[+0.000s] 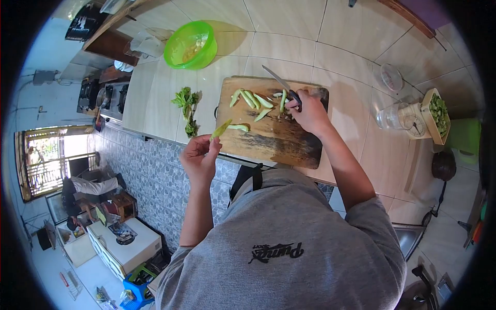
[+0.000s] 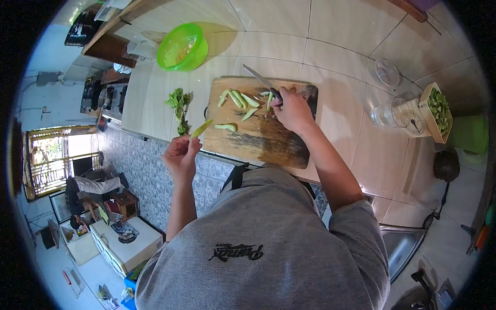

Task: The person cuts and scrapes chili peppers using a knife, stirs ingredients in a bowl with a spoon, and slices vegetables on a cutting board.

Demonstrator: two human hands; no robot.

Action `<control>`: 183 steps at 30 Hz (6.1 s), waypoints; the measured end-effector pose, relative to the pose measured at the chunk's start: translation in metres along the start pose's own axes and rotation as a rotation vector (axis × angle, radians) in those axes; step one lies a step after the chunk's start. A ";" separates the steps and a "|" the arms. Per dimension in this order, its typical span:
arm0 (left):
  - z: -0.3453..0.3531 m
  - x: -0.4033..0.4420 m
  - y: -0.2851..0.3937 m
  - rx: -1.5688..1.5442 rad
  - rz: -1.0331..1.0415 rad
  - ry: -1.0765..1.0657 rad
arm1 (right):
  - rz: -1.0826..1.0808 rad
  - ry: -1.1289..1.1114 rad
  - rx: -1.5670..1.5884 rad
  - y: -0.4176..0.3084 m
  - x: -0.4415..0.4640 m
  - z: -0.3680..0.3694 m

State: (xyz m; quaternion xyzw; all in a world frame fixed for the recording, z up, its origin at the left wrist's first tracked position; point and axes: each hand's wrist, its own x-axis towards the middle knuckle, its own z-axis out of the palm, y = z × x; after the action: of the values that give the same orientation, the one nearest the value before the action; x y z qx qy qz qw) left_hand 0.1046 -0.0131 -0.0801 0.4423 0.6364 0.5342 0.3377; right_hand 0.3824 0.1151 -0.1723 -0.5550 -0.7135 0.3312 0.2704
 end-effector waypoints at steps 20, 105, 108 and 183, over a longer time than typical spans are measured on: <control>-0.046 0.016 -0.001 -0.255 0.044 -0.126 | 0.135 0.091 0.085 -0.070 -0.014 -0.005; -0.277 0.048 -0.002 -1.464 -0.320 -0.831 | -0.484 -0.058 -0.058 -0.428 -0.104 0.128; -0.279 0.049 -0.002 -1.452 -0.309 -0.831 | -0.497 -0.044 -0.049 -0.427 -0.103 0.130; -0.283 0.056 0.012 -1.259 -0.206 -0.756 | -0.485 -0.010 0.003 -0.436 -0.099 0.128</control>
State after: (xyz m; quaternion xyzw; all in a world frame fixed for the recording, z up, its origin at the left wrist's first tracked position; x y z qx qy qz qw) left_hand -0.1696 -0.0690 -0.0093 0.2571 0.0881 0.5748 0.7718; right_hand 0.0424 -0.0748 0.0813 -0.3654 -0.8268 0.2603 0.3393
